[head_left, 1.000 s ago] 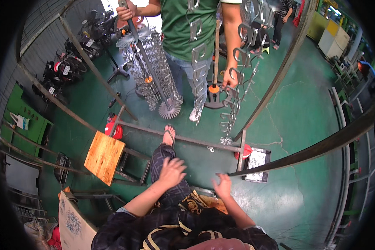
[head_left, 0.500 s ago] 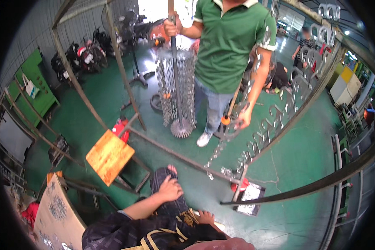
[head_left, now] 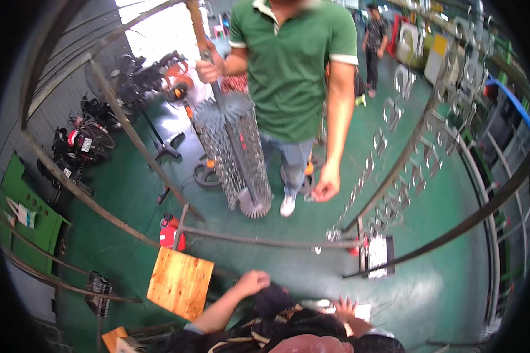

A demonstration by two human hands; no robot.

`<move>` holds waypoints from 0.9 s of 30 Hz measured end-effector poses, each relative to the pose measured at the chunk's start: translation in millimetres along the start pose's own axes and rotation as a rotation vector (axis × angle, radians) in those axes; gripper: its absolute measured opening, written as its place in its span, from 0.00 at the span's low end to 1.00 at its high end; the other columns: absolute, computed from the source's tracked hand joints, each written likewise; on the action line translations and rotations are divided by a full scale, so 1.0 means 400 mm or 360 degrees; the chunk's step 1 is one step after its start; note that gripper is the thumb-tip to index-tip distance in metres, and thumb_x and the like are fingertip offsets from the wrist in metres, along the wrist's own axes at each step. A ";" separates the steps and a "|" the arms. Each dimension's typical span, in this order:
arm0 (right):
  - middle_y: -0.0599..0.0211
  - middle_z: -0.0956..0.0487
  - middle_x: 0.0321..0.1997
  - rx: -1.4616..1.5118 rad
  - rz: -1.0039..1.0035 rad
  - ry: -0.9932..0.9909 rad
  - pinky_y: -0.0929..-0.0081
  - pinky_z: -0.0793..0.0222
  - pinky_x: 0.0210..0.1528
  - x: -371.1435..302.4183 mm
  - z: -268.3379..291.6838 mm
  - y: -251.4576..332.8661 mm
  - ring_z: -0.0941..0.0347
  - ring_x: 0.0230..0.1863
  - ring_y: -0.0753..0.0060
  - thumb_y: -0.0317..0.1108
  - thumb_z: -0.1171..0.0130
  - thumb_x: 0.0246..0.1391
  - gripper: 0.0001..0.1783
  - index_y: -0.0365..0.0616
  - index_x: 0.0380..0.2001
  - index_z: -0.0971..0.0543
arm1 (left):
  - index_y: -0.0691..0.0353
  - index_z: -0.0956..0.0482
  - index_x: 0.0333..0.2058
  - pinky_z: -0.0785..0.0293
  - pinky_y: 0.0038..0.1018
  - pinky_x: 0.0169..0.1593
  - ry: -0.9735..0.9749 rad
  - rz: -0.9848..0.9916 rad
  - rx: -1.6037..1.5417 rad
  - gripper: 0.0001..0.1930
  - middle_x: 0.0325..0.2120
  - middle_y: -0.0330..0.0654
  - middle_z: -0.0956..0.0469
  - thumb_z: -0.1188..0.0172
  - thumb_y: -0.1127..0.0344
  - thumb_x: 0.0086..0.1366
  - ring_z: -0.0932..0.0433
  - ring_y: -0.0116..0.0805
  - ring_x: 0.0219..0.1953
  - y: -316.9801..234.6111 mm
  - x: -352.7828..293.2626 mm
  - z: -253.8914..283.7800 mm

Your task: The person assembles small metal hooks and wire loops by hand at a table in a workshop. They pick up hooks and loops, connect them, and place the assembled units on the table. Other workers are visible in the background performing similar tasks.

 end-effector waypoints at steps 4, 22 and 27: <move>0.64 0.63 0.77 0.0990 -0.0145 0.1271 0.30 0.80 0.68 0.044 0.141 -0.034 0.73 0.75 0.44 0.77 0.48 0.41 0.54 0.76 0.69 0.52 | 0.64 0.19 0.43 0.26 0.35 0.51 -0.0429 -0.0269 -0.0222 0.19 0.40 0.49 0.18 0.33 0.59 0.56 0.20 0.42 0.45 -0.223 0.165 0.254; 0.57 0.55 0.75 0.1317 -0.0512 0.1645 0.38 0.82 0.70 0.085 0.164 -0.033 0.63 0.75 0.50 0.80 0.58 0.45 0.53 0.65 0.70 0.47 | 0.66 0.27 0.44 0.27 0.24 0.28 -0.1201 -0.1059 -0.0112 0.10 0.26 0.41 0.21 0.42 0.74 0.64 0.24 0.27 0.24 -0.472 0.398 0.347; 0.49 0.34 0.64 0.2800 -0.0716 0.0967 0.53 0.36 0.61 0.311 0.148 0.121 0.33 0.61 0.48 0.63 0.48 0.56 0.44 0.39 0.64 0.37 | 0.65 0.25 0.39 0.37 0.17 0.20 -0.0782 -0.0825 -0.0636 0.05 0.22 0.38 0.22 0.45 0.76 0.65 0.30 0.17 0.18 -0.404 0.430 0.307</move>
Point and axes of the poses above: each hand's wrist, its own x-axis towards the middle knuckle, its own z-axis out of the back of the hand, y = z × x, the point moved 10 cm from there along x, towards the middle knuckle
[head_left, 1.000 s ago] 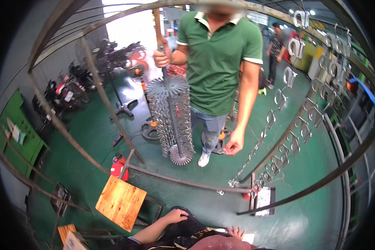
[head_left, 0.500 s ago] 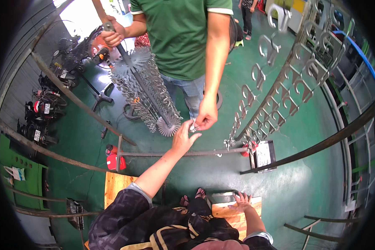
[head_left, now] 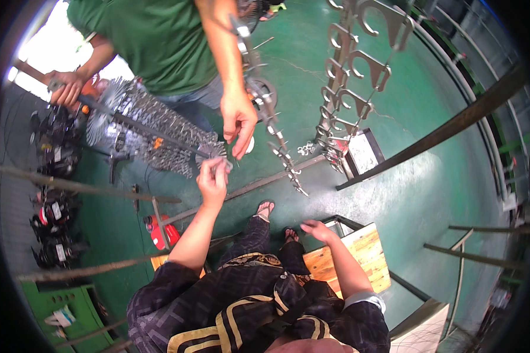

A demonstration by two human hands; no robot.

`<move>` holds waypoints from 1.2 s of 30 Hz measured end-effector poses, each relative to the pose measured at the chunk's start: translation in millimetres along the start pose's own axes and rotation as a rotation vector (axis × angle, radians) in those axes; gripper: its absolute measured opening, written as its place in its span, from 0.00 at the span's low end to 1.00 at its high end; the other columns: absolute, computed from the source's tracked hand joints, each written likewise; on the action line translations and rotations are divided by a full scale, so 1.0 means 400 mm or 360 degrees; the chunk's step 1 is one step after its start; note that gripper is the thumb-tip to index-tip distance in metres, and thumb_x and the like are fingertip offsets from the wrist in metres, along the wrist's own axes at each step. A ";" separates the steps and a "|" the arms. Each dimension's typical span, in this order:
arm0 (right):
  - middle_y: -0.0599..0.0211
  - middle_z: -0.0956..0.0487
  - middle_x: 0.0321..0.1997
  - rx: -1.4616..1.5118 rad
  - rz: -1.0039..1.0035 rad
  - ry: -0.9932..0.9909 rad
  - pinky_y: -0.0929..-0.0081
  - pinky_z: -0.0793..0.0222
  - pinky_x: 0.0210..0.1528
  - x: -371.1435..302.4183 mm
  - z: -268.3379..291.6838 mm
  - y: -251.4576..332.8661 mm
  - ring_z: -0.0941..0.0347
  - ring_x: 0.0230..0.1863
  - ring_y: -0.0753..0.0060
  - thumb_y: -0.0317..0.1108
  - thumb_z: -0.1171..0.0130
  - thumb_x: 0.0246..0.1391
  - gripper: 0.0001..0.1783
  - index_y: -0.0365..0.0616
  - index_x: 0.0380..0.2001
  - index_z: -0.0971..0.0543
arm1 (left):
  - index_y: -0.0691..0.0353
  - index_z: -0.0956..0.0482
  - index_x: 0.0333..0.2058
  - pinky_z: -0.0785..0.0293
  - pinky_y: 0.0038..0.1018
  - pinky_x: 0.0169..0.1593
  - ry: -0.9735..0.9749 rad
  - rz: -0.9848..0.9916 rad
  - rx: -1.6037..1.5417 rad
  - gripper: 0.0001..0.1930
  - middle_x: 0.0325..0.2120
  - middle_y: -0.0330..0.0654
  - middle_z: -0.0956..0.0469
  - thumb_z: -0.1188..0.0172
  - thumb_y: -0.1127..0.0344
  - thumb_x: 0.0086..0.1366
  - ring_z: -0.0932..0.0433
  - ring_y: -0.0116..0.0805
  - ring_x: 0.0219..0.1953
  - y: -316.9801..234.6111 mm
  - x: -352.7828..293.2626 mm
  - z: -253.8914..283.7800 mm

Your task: The person assembles small metal hooks and wire loops by hand at a table in a workshop. They pick up hooks and loops, connect them, and place the assembled units on the table. Other workers are visible in the background performing similar tasks.

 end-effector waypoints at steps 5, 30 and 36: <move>0.50 0.24 0.50 0.1943 0.0043 0.0344 0.53 0.30 0.55 0.016 -0.157 0.328 0.28 0.54 0.48 0.58 0.52 0.61 0.34 0.39 0.56 0.31 | 0.64 0.23 0.35 0.24 0.28 0.32 0.0873 -0.0037 0.0295 0.05 0.27 0.45 0.19 0.44 0.77 0.61 0.19 0.35 0.27 0.047 -0.145 -0.155; 0.69 0.31 0.12 0.1931 -0.0284 -0.1611 0.74 0.51 0.11 0.527 0.187 -0.574 0.40 0.09 0.75 0.38 0.38 0.51 0.13 0.44 0.20 0.27 | 0.63 0.17 0.35 0.24 0.30 0.37 0.2250 0.0011 0.0608 0.09 0.27 0.44 0.17 0.36 0.65 0.58 0.18 0.32 0.30 1.027 -0.346 -0.826; 0.67 0.30 0.12 0.1339 -0.0458 -0.1519 0.74 0.48 0.12 0.654 0.252 -0.803 0.39 0.10 0.76 0.36 0.34 0.51 0.11 0.38 0.26 0.20 | 0.67 0.19 0.38 0.22 0.25 0.31 0.2585 0.0135 0.0478 0.09 0.28 0.43 0.17 0.37 0.69 0.60 0.18 0.28 0.26 1.156 -0.386 -0.969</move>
Point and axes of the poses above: each hand's wrist, its own x-axis towards the middle knuckle, its own z-axis out of the back of the hand, y = z × x, the point moved 10 cm from there along x, towards the middle knuckle
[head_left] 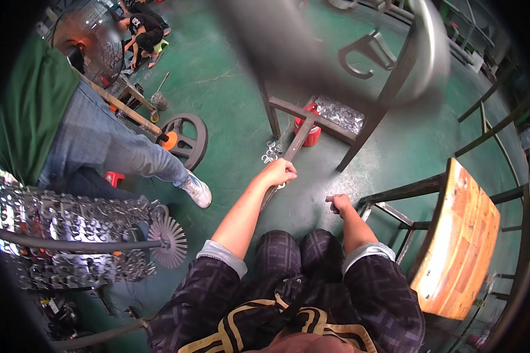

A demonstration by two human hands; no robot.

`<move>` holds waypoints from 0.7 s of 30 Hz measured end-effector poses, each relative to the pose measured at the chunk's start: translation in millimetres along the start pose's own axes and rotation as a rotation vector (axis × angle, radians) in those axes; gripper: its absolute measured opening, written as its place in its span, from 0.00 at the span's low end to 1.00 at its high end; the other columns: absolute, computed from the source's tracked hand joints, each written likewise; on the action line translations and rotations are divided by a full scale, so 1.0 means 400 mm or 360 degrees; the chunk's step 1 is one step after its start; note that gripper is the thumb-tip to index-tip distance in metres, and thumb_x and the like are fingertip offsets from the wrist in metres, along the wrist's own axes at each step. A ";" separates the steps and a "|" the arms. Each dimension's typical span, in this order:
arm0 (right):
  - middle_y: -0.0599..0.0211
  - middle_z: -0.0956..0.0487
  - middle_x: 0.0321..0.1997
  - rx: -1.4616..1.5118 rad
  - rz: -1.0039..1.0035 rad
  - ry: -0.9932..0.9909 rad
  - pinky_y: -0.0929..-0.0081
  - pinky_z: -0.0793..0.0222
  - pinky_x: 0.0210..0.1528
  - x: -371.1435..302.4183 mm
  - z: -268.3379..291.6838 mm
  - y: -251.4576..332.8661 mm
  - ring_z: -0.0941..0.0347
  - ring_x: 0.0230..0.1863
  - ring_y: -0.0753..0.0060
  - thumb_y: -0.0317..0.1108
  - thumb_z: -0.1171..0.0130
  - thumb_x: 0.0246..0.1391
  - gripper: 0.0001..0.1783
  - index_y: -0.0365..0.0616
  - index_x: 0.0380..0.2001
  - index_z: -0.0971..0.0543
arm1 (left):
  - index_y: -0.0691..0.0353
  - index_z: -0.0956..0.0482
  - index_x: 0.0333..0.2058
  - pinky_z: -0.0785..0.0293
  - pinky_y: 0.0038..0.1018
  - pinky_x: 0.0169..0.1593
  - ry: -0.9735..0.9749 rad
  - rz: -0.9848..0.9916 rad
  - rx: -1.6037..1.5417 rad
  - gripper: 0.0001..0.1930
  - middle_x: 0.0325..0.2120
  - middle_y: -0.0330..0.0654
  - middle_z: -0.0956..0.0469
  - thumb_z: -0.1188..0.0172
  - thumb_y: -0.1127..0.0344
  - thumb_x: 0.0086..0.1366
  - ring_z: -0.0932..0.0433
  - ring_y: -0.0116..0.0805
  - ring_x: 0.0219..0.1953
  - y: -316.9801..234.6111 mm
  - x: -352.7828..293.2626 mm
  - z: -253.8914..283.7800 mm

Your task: The person assembles small metal hooks and wire loops by hand at a table in a workshop. They pick up hooks and loops, connect them, and place the assembled units on the table. Other workers are visible in the background performing similar tasks.

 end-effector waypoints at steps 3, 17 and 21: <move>0.64 0.25 0.14 -0.0556 0.0032 0.0055 0.73 0.40 0.14 0.058 -0.006 -0.045 0.33 0.13 0.75 0.37 0.32 0.47 0.10 0.42 0.25 0.17 | 0.68 0.20 0.38 0.22 0.22 0.28 0.0150 0.0075 -0.0132 0.09 0.27 0.42 0.18 0.38 0.69 0.62 0.18 0.28 0.27 -0.013 0.012 -0.006; 0.59 0.17 0.39 -0.1832 0.0303 0.0096 0.65 0.26 0.50 0.057 -0.025 -0.142 0.21 0.45 0.55 0.39 0.35 0.38 0.14 0.54 0.33 0.14 | 0.63 0.16 0.32 0.23 0.30 0.37 -0.0228 0.0018 0.0394 0.07 0.26 0.43 0.17 0.35 0.67 0.56 0.18 0.32 0.30 0.463 0.061 0.105; 0.58 0.17 0.38 -0.2060 0.0343 0.0207 0.63 0.27 0.51 0.064 -0.033 -0.143 0.22 0.44 0.53 0.43 0.35 0.41 0.14 0.54 0.33 0.14 | 0.59 0.18 0.41 0.24 0.37 0.45 -0.0005 0.0001 0.0874 0.14 0.36 0.48 0.18 0.35 0.67 0.53 0.20 0.46 0.41 0.618 0.087 -0.046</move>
Point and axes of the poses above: each hand's wrist, its own x-axis towards the middle knuckle, its own z-axis out of the back of the hand, y = z × x, the point moved 10 cm from there along x, towards the middle knuckle
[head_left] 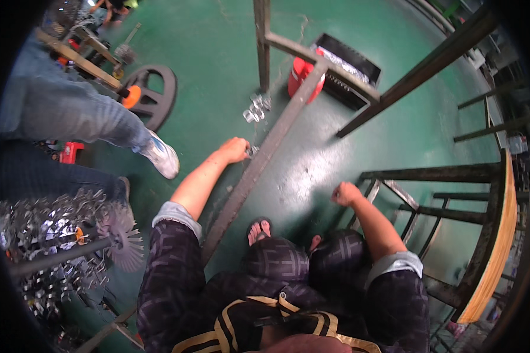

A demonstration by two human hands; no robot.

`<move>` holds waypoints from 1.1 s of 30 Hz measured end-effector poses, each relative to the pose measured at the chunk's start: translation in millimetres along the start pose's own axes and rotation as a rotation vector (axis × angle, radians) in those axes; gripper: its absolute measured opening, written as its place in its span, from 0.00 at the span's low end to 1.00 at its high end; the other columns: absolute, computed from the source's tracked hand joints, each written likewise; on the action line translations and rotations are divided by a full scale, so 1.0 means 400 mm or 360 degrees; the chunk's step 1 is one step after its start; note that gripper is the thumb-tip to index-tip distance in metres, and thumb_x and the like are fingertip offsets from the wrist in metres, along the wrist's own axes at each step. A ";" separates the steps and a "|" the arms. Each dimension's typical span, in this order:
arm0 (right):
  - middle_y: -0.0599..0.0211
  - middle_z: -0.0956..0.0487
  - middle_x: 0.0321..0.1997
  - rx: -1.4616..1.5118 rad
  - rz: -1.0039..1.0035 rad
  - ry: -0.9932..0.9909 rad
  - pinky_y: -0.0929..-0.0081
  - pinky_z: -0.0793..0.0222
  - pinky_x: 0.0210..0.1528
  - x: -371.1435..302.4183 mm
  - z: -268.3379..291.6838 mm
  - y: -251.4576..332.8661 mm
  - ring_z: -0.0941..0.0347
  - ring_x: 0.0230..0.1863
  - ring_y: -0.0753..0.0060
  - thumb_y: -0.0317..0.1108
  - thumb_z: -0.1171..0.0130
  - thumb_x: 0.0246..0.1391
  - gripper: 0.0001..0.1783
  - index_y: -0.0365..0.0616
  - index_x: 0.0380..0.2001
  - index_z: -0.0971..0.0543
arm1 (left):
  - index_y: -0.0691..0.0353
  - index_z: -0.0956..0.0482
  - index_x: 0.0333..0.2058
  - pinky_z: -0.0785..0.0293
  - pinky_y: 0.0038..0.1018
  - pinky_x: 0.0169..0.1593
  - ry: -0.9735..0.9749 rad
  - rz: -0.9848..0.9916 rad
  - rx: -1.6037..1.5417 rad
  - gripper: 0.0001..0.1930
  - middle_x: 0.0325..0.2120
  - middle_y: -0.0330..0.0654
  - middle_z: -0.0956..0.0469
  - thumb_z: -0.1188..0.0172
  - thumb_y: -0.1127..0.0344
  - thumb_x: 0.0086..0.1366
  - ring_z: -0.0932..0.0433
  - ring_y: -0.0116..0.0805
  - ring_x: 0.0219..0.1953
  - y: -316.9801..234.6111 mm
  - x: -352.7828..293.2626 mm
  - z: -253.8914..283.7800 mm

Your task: The person assembles small metal hooks and wire loops by hand at a table in a workshop. They pick up hooks and loops, connect them, and place the assembled units on the table. Other workers are visible in the background performing similar tasks.

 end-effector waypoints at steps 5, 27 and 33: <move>0.55 0.17 0.38 0.0043 0.0146 0.0028 0.62 0.26 0.49 -0.041 -0.026 0.075 0.22 0.42 0.52 0.50 0.34 0.44 0.16 0.55 0.34 0.14 | 0.56 0.28 0.55 0.30 0.41 0.55 0.0149 0.0124 -0.0072 0.19 0.49 0.47 0.26 0.49 0.67 0.65 0.27 0.50 0.53 -0.013 0.019 -0.097; 0.66 0.24 0.25 -0.0724 0.1403 -0.0180 0.66 0.32 0.32 -0.080 -0.427 0.195 0.25 0.30 0.65 0.40 0.48 0.50 0.09 0.47 0.26 0.25 | 0.63 0.30 0.46 0.23 0.41 0.40 -0.0272 0.0282 -0.0012 0.19 0.41 0.50 0.31 0.42 0.73 0.53 0.28 0.52 0.40 -0.030 0.103 -0.186; 0.57 0.20 0.27 -0.0363 0.1081 -0.0029 0.61 0.26 0.34 -0.018 -0.399 0.177 0.21 0.30 0.58 0.37 0.43 0.44 0.08 0.46 0.23 0.25 | 0.64 0.28 0.42 0.23 0.44 0.41 -0.0367 0.0309 -0.0254 0.18 0.38 0.54 0.26 0.42 0.77 0.50 0.22 0.57 0.38 0.042 0.137 -0.204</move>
Point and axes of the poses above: each hand's wrist, its own x-axis towards the middle knuckle, its own z-axis out of the back of the hand, y = z × x, the point moved 10 cm from there along x, towards the middle knuckle
